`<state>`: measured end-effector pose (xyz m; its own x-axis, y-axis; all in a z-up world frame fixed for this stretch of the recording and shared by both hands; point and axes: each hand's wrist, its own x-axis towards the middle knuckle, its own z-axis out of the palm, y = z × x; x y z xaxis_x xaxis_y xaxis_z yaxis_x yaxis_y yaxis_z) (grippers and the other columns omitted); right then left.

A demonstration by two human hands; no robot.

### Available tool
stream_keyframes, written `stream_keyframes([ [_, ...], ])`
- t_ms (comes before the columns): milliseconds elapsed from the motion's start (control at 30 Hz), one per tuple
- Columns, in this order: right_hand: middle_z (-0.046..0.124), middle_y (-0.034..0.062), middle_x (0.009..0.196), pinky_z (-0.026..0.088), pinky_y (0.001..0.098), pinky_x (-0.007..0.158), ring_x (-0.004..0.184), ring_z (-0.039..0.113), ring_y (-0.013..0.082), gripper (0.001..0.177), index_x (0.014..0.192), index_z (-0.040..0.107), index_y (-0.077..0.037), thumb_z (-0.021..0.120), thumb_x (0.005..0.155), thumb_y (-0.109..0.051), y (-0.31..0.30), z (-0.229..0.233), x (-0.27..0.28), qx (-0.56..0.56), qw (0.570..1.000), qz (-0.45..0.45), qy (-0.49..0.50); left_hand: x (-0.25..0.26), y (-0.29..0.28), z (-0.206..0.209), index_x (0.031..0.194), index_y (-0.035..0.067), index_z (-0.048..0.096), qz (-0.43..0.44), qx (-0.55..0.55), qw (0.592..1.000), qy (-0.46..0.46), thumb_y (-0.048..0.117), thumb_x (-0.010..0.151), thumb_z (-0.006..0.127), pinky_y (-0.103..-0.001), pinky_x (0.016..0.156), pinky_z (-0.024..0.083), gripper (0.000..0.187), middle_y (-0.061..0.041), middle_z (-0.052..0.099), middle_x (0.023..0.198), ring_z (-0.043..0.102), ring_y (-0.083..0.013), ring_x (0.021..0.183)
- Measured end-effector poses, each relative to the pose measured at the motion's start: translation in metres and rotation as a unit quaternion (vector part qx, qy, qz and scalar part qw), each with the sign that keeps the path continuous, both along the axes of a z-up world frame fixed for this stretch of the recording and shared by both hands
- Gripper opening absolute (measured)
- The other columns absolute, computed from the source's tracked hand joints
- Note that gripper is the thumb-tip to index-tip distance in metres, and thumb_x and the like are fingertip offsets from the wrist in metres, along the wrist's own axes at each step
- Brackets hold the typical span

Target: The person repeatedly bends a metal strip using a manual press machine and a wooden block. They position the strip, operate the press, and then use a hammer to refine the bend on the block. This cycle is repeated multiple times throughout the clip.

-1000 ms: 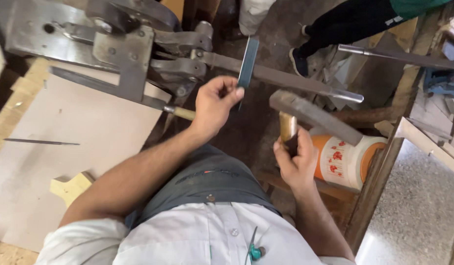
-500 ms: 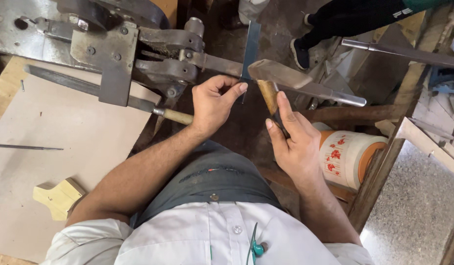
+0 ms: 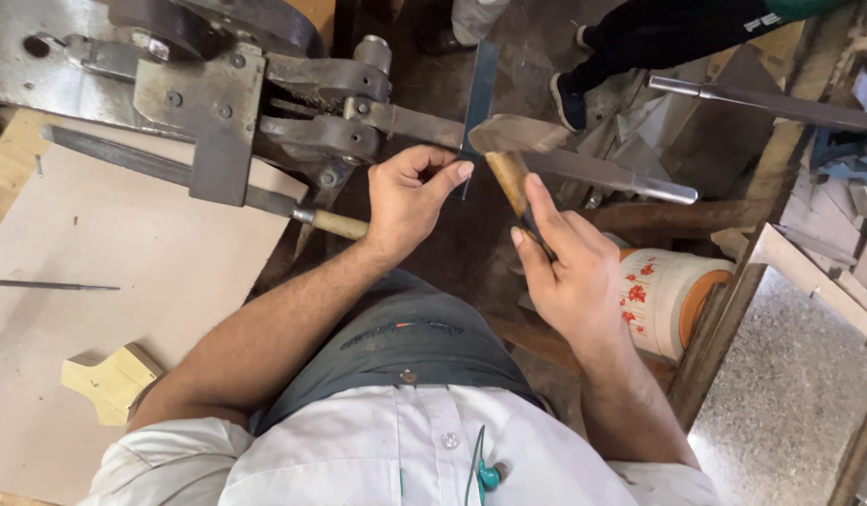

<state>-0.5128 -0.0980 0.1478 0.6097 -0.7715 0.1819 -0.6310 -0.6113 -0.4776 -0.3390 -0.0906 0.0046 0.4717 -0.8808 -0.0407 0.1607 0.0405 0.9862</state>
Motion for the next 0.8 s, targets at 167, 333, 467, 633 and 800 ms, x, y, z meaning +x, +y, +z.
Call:
stream_keyframes([
  [167,0.061,0.0153,0.088,0.052,0.0359,0.070,0.074,0.061,0.0257,0.055,0.148,0.057,-0.004,0.074,0.096,-0.002,0.002,-0.006,0.002,-0.015,0.999,0.028,-0.008,0.000,0.003,-0.004,0.093,0.001,0.077,-0.004,0.008,1.000,0.012,0.014,0.090,0.083,-0.020,0.060,0.052,0.015,0.000,0.075,0.077,0.062,-0.0017,0.067],
  [333,0.061,0.0129,0.081,0.051,0.0351,0.066,0.067,0.060,0.0232,0.055,0.147,0.057,-0.004,0.075,0.095,-0.003,0.003,0.000,-0.002,-0.025,1.000,0.009,-0.012,-0.001,0.001,-0.001,0.094,0.002,0.077,0.010,-0.029,0.999,0.008,0.014,0.090,0.084,-0.019,0.063,0.053,0.015,0.002,0.075,0.079,0.062,0.0000,0.070],
  [467,0.059,0.0136,0.078,0.051,0.0359,0.066,0.066,0.058,0.0249,0.058,0.147,0.059,-0.004,0.076,0.092,-0.002,0.000,-0.006,-0.005,0.006,1.000,-0.001,0.016,0.000,0.001,-0.002,0.092,0.002,0.077,-0.002,-0.002,1.000,0.015,0.015,0.090,0.083,-0.019,0.057,0.049,0.015,0.003,0.073,0.074,0.058,0.0005,0.065],
  [633,0.063,0.0120,0.083,0.052,0.0342,0.068,0.068,0.061,0.0219,0.056,0.147,0.057,-0.005,0.075,0.094,-0.002,0.003,0.001,-0.011,-0.022,0.999,0.002,-0.026,0.000,0.000,0.000,0.092,0.002,0.078,-0.004,0.004,1.000,0.022,0.016,0.090,0.083,-0.019,0.057,0.048,0.015,0.003,0.071,0.073,0.057,0.0005,0.064],
  [800,0.062,0.0141,0.079,0.051,0.0349,0.065,0.066,0.061,0.0229,0.056,0.145,0.061,-0.004,0.076,0.091,-0.001,0.001,0.003,-0.008,0.017,1.000,-0.010,0.018,0.000,-0.002,-0.005,0.089,0.001,0.077,0.001,0.014,1.000,-0.007,0.016,0.089,0.084,-0.019,0.057,0.048,0.016,0.003,0.071,0.072,0.057,0.0000,0.064],
])
